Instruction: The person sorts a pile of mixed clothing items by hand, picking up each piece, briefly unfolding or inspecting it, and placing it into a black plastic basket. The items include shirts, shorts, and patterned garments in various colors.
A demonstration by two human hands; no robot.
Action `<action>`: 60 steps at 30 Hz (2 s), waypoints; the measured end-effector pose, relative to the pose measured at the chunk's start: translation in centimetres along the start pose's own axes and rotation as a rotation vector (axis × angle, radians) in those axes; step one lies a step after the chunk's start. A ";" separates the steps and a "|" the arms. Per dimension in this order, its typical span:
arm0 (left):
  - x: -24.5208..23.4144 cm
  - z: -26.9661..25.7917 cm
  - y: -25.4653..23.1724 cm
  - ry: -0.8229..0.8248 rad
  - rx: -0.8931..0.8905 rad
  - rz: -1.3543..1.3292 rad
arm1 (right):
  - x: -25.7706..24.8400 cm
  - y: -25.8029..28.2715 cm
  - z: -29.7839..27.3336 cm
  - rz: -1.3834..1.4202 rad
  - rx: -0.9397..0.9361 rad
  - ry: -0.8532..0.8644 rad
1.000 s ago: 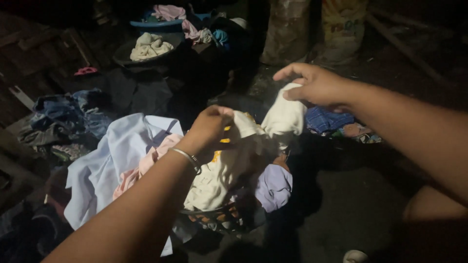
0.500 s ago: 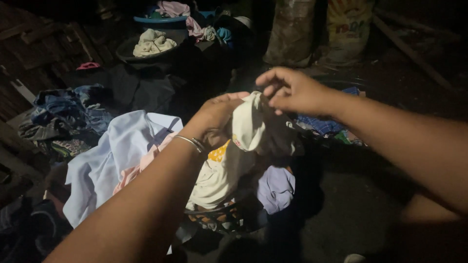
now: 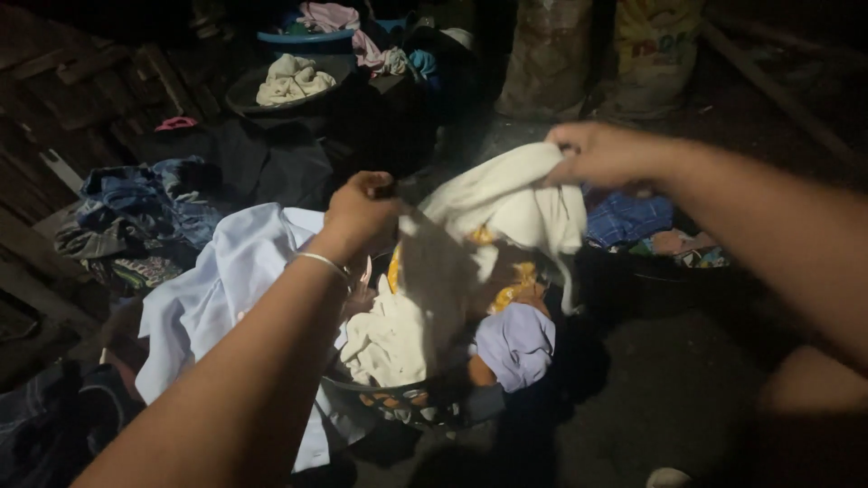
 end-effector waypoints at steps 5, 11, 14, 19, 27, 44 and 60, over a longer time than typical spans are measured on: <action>2.3 -5.1 -4.8 0.262 0.323 -0.366 | -0.7 2.4 -1.1 0.230 -0.129 -0.039; 3.1 -9.7 -9.4 0.254 0.413 -0.373 | -0.2 3.7 -2.4 0.682 -0.122 -0.039; 4.2 -8.2 -8.0 0.352 0.004 -0.688 | 0.4 4.4 -3.7 0.528 -0.354 0.170; 4.3 -5.5 -5.5 0.417 -0.211 -0.803 | 0.5 5.3 -5.2 -0.005 -0.401 -0.034; 4.0 -6.7 -8.0 0.176 0.627 -0.444 | -1.3 6.7 -5.0 0.132 -0.407 -0.145; 1.7 -4.6 -9.3 0.368 -0.283 -1.564 | 5.0 1.3 -3.3 -0.092 -0.038 0.337; 6.1 -4.1 -2.3 0.355 -0.644 -0.880 | -3.0 -3.9 1.6 0.515 0.150 -0.103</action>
Point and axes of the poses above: each hand's wrist, its own z-axis towards the middle knuckle, its own x-axis out of the palm, y = z × x, the point moved 4 cm from there along z, towards the middle knuckle, and after that the axes turned 6 degrees about -y, right-handed, at the moved point
